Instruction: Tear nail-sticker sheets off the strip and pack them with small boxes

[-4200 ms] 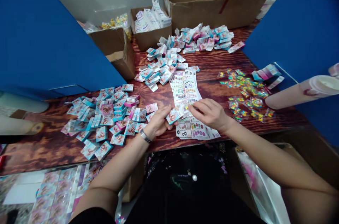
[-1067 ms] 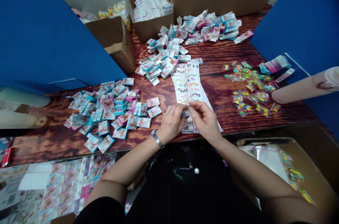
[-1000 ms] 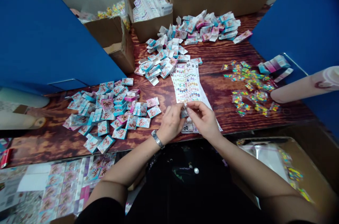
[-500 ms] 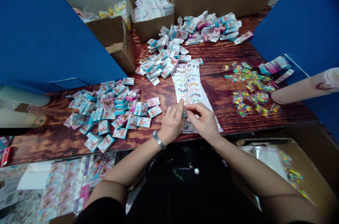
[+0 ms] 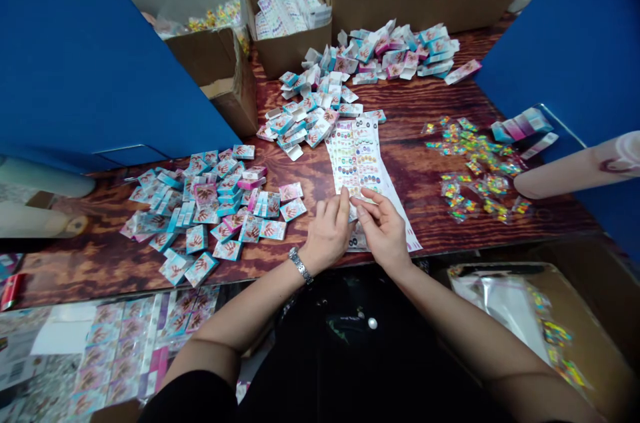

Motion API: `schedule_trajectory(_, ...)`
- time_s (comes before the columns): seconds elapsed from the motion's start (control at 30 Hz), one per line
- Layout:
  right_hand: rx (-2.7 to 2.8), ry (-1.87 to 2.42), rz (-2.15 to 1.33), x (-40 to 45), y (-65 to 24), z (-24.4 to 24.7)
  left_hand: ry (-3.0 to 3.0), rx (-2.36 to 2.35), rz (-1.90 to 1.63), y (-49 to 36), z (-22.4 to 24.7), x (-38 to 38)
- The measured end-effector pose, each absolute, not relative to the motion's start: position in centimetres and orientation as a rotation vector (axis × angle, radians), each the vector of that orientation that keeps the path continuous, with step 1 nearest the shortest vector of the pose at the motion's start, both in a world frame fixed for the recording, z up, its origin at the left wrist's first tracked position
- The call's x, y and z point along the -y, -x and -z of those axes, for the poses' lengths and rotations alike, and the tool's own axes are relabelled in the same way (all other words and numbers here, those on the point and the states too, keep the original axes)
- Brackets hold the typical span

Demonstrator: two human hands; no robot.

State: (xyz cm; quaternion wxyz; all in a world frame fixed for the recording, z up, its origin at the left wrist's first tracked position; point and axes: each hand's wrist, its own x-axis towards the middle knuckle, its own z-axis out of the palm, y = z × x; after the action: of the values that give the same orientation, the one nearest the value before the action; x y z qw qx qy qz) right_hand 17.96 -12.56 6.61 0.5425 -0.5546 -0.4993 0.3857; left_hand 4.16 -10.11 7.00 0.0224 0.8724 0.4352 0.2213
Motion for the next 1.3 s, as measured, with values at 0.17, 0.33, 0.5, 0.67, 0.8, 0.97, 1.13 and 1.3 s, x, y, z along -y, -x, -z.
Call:
schedule_trajectory(0.17, 1.179, 1.357, -0.884, 12.7, -17.6, -6.2, -2.829, -1.413, -0.536, -4.2, -6.4, 10.2)
schedule_trajectory(0.33, 1.209, 1.342, -0.811, 13.6, -16.3, -6.2, -2.833, -1.47, -0.513, -4.4, -6.6, 10.2)
schedule_trajectory(0.5, 1.416, 1.289, -0.79, 13.7, -16.4, -6.8, -2.687, -1.449, -0.588, -4.1, -7.5, 9.6)
schedule_trajectory(0.67, 1.722, 1.252, -0.616, 13.5, -16.7, -7.1, -2.696, -1.448, -0.606, -3.0, -7.4, 9.5)
schedule_trajectory(0.8, 1.981, 1.138, -0.678, 10.9, -18.9, -6.9, -2.769, -1.434, -0.507, -0.5, -7.8, 8.7)
schedule_trajectory(0.97, 2.205, 1.349, -0.318, 3.9, -25.3, -6.2, -2.685, -1.849, -0.591, 4.9, -11.0, 5.8)
schedule_trajectory(1.13, 2.574, 1.483, -0.342, 0.2, -29.0, -4.0, -2.625, -1.857, -0.776, 6.6, -11.8, 4.9)
schedule_trajectory(1.3, 2.548, 1.456, -0.31, 0.6, -28.9, -2.7, -2.363, -1.405, -0.918, 2.1, -10.0, 7.3)
